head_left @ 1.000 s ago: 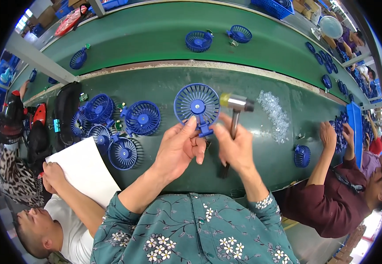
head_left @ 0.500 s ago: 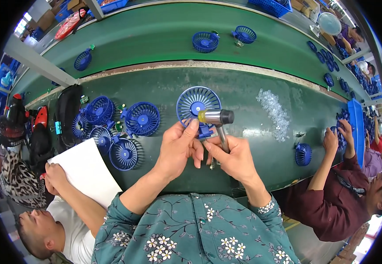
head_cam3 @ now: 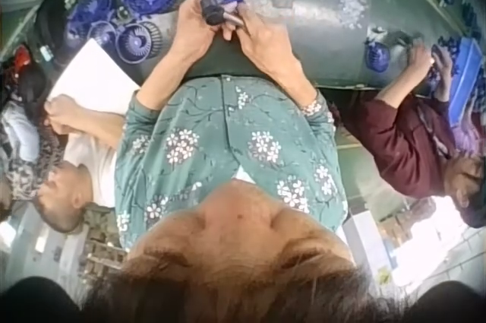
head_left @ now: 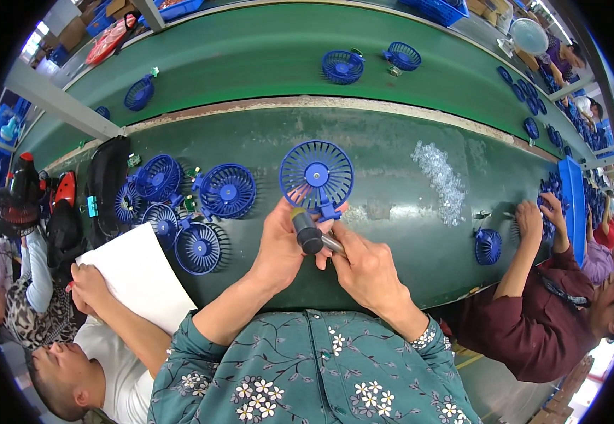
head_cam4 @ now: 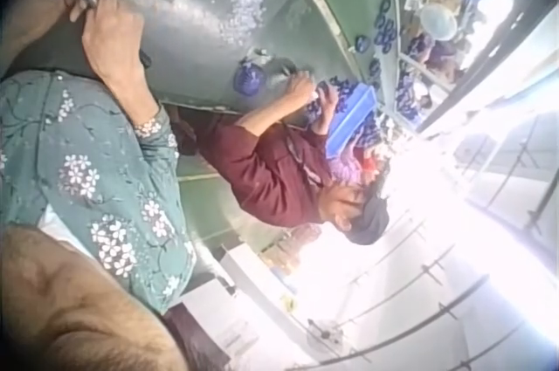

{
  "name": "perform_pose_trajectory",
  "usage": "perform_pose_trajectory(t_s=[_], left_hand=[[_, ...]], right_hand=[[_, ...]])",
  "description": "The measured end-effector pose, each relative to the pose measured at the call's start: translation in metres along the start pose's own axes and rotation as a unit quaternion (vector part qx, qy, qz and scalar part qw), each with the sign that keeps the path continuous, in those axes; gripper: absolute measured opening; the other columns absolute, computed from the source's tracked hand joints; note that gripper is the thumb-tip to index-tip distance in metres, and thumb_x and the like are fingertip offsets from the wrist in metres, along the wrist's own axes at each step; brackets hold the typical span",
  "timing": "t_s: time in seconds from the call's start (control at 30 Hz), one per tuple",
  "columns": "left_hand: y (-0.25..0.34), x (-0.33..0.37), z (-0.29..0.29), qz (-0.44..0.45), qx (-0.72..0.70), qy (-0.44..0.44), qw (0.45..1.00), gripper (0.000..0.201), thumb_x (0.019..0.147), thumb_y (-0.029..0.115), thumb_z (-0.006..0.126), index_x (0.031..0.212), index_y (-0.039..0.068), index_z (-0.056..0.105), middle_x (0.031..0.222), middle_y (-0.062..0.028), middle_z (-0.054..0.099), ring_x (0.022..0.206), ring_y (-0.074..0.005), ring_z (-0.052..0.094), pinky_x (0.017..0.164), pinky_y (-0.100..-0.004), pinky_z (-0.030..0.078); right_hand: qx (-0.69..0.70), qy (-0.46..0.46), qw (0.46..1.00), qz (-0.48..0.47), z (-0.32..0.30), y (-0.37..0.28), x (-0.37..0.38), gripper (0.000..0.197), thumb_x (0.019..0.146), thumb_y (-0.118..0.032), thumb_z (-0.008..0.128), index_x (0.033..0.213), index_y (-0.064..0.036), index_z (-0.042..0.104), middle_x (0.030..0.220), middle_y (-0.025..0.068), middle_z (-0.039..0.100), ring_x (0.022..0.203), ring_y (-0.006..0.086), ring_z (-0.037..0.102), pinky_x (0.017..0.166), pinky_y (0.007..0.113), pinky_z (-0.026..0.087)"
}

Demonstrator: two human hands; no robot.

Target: The person assembles mini fan casings by attaching small circuit boards to the plastic frames, tapping parts into place with a small mallet, and placing the assembled units onto the conveyor belt.

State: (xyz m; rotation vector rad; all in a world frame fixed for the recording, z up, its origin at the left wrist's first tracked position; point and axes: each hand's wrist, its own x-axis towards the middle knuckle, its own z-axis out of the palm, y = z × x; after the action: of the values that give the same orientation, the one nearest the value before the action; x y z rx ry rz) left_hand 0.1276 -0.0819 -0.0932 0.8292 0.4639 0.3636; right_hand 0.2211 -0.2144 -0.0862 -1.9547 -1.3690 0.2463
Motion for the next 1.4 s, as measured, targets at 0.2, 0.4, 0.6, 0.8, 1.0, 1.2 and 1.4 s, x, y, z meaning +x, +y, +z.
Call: perform_pose_trajectory(t_s=[0.2,0.4,0.6,0.8,1.0,1.2,1.4], left_hand=[[-0.005,0.000,-0.008,0.055,0.115,-0.001,0.992,0.052,0.092,0.000,0.060,0.137,0.006,0.035,0.118,-0.0258,0.064,0.062,-0.0171,0.065,0.045,-0.0246,0.051],[-0.002,-0.009,-0.010,0.055,0.238,0.011,0.970,0.096,0.084,-0.005,0.065,0.152,0.002,-0.003,0.079,-0.0058,0.067,0.074,-0.0135,0.066,0.069,-0.0263,0.052],[-0.015,-0.013,-0.019,0.143,0.314,-0.015,0.938,0.110,0.074,0.002,0.073,0.152,0.000,-0.004,0.073,-0.0084,0.064,0.067,-0.0173,0.064,0.066,-0.0290,0.051],[0.001,-0.020,-0.008,0.104,0.339,-0.056,0.934,0.109,0.077,0.006,0.071,0.153,0.002,-0.006,0.073,-0.0076,0.062,0.065,-0.0168,0.063,0.066,-0.0289,0.051],[-0.010,-0.013,-0.017,0.153,0.355,-0.065,0.920,0.096,0.083,0.000,0.061,0.154,0.004,-0.003,0.076,-0.0089,0.063,0.065,-0.0171,0.063,0.065,-0.0291,0.050],[0.009,-0.008,-0.007,0.037,0.104,0.014,0.994,0.074,0.096,-0.001,0.052,0.152,0.007,0.006,0.098,-0.0228,0.067,0.063,-0.0226,0.067,0.052,-0.0307,0.058],[0.005,0.001,-0.012,-0.020,-0.054,-0.040,0.998,0.071,0.096,0.004,0.054,0.150,0.004,0.009,0.097,-0.0227,0.067,0.060,-0.0233,0.066,0.047,-0.0328,0.057]], right_hand=[[-0.024,0.003,0.999,-0.049,0.003,0.004,0.003,0.034,0.081,-0.001,0.065,0.114,0.0018,0.059,0.087,0.0121,0.068,0.069,0.0286,0.068,0.052,0.038,0.052],[-0.034,0.142,0.985,-0.088,-0.002,0.004,0.006,0.032,0.077,0.000,0.073,0.109,-0.0032,0.069,0.090,0.0073,0.065,0.066,0.0208,0.063,0.051,0.032,0.048],[-0.022,0.111,0.986,-0.126,-0.001,0.011,0.006,0.038,0.078,-0.001,0.075,0.115,-0.0029,0.068,0.088,0.0061,0.060,0.066,0.0167,0.060,0.045,0.029,0.040],[-0.022,0.061,0.988,-0.141,-0.007,0.008,0.006,0.047,0.070,0.006,0.070,0.116,0.0059,0.063,0.086,0.0093,0.056,0.064,0.0216,0.062,0.047,0.033,0.051],[0.039,0.031,0.994,-0.097,-0.002,0.009,0.003,0.046,0.070,0.008,0.065,0.115,0.0051,0.063,0.087,0.0106,0.058,0.064,0.0251,0.063,0.051,0.035,0.052],[0.230,0.118,0.952,0.164,-0.008,0.020,-0.005,0.014,0.090,-0.005,0.063,0.099,0.0046,0.067,0.087,0.0138,0.071,0.065,0.0160,0.065,0.059,0.031,0.051],[0.385,0.034,0.882,0.271,0.008,0.004,0.002,0.037,0.092,-0.014,0.069,0.124,0.0018,0.061,0.078,-0.0021,0.065,0.068,0.0015,0.047,0.058,0.021,0.040]])
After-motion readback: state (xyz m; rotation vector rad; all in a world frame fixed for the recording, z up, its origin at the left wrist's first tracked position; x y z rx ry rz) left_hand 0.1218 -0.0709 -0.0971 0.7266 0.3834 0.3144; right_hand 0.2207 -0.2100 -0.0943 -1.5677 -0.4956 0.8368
